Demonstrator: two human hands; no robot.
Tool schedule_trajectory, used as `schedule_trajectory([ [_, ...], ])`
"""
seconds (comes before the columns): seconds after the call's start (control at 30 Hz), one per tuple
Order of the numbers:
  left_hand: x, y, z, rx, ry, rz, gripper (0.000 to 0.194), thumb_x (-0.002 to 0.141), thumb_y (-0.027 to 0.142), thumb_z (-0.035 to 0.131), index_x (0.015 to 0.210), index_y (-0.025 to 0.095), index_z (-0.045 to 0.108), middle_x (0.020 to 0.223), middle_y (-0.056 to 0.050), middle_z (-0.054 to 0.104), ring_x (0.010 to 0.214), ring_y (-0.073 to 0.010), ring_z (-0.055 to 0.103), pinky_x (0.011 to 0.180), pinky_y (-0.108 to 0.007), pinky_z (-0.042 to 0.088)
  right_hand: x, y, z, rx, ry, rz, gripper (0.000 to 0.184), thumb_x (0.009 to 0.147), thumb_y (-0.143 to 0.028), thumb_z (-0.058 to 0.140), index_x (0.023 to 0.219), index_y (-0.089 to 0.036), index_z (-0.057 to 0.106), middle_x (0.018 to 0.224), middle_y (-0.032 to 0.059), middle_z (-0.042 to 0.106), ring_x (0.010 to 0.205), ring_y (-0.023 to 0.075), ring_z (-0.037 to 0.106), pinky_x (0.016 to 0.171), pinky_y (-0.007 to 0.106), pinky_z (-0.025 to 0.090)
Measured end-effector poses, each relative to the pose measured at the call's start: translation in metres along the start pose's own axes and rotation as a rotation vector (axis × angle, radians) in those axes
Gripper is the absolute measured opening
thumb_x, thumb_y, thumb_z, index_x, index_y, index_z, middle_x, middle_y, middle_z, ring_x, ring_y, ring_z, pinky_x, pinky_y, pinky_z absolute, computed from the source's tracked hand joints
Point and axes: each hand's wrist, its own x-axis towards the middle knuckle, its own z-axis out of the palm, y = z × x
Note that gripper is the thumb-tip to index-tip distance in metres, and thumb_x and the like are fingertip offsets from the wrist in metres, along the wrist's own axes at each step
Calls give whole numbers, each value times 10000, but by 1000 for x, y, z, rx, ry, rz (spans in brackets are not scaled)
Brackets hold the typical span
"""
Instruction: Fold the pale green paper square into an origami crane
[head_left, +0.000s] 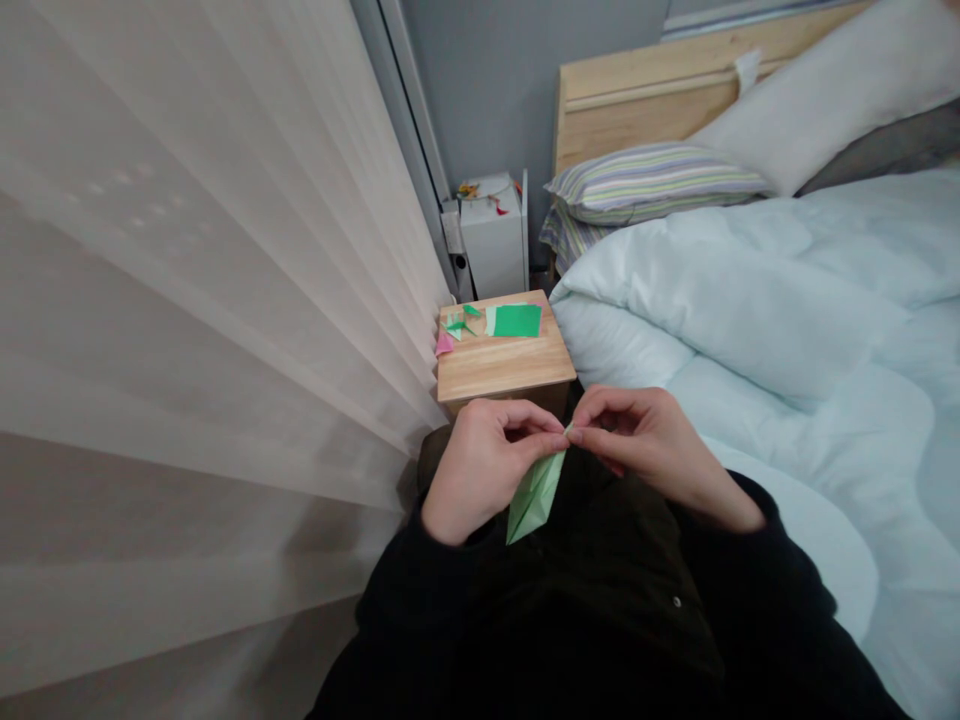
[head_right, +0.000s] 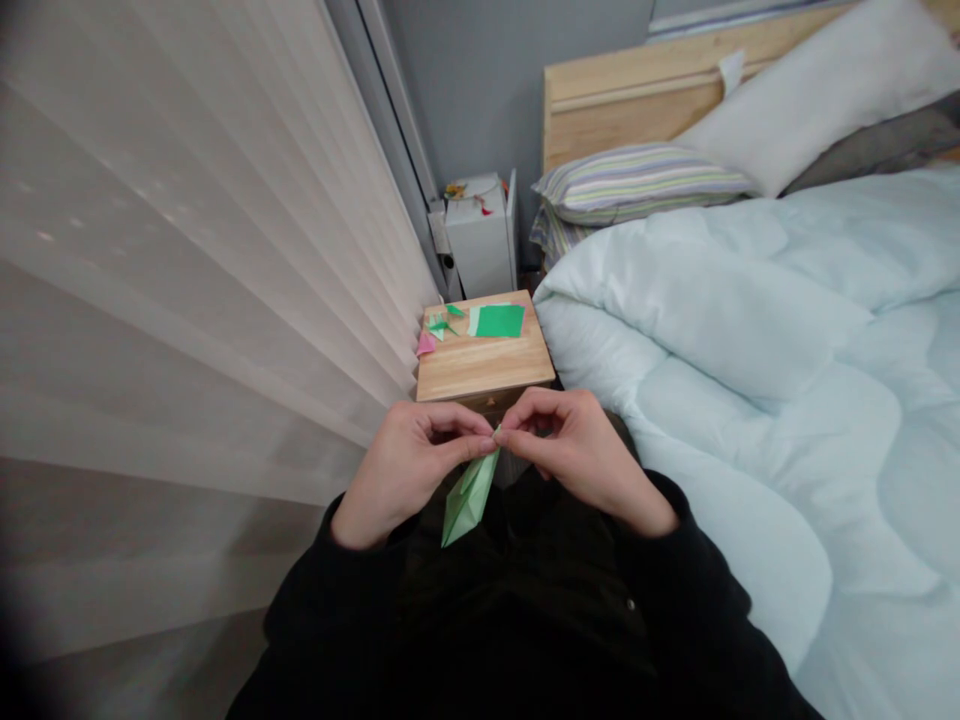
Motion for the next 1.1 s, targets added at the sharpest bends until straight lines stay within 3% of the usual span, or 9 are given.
schedule_trajectory([
  [0.2,2,-6,0,-59,14,31,34,781,187,779,771,157,791,759,-34,781,685,-135,676,677,-233,511,1,3,-1,65,-16,4,237,858,-396,793,824,-170,726,668,-16,603,474,78,494,428,221,365],
  [0.5,2,0,1,-34,-12,48,34,780,154,767,769,142,737,715,-17,732,662,-113,644,652,-216,499,2,1,-3,79,-25,46,273,781,-419,867,791,-171,754,677,-3,615,503,80,507,417,207,373],
  [0.87,0,-2,0,99,-19,90,51,811,180,739,789,155,778,770,-38,770,712,-151,678,690,-249,522,2,6,-7,52,-58,80,290,768,-433,873,774,-167,758,648,-2,624,488,87,505,415,214,372],
  [1.1,-1,-2,1,151,-13,111,95,822,174,709,792,174,799,796,-50,790,747,-186,712,722,-281,548,2,7,-2,48,-11,82,278,762,-413,870,743,-174,729,622,-7,617,479,90,488,412,219,345],
])
